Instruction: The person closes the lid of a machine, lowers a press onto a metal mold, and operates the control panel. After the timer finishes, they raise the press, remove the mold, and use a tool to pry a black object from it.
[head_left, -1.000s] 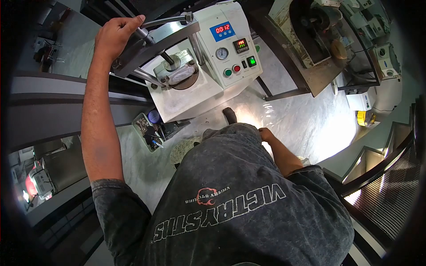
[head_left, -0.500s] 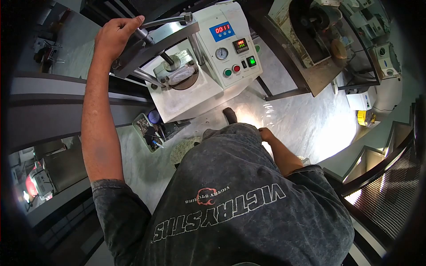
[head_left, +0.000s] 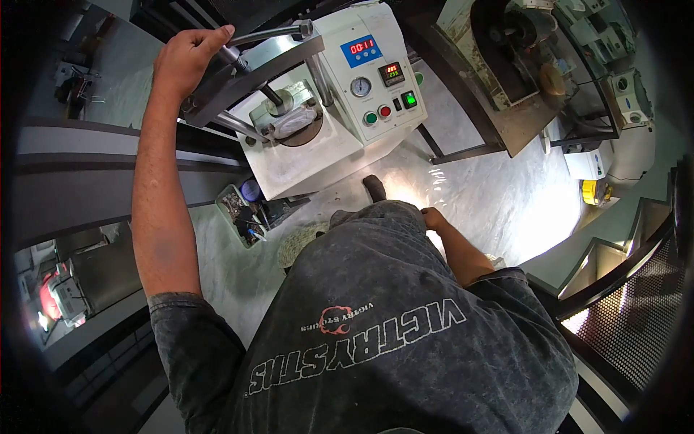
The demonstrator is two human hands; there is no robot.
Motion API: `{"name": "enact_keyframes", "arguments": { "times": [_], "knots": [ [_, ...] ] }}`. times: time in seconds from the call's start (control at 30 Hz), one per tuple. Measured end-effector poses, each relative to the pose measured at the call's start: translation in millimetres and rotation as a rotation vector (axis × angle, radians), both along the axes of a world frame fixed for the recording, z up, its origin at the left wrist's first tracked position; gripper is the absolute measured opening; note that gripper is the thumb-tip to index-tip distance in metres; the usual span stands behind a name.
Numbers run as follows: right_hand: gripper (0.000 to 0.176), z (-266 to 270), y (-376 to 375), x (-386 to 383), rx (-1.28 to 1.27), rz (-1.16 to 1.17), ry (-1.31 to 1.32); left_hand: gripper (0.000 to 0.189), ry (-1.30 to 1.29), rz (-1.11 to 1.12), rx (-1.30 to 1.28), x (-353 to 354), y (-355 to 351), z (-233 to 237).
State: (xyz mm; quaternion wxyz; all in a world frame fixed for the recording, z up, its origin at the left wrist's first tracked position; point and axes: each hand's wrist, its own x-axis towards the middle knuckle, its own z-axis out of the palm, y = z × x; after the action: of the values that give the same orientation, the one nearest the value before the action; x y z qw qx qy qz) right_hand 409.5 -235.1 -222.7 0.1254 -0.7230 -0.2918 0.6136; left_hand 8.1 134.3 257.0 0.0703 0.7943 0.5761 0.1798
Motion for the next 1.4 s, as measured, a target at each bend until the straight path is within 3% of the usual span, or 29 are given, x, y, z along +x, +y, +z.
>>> {"name": "enact_keyframes", "arguments": {
  "times": [1.27,1.4],
  "knots": [
    [0.029,-9,1,4,0.014,0.014,-0.005,0.068,0.019,0.029,0.014,-1,3,-3],
    [0.026,-10,16,15,0.35,0.093,-0.281,0.065,-0.007,0.02,0.01,0,0,-2]
  ]
}}
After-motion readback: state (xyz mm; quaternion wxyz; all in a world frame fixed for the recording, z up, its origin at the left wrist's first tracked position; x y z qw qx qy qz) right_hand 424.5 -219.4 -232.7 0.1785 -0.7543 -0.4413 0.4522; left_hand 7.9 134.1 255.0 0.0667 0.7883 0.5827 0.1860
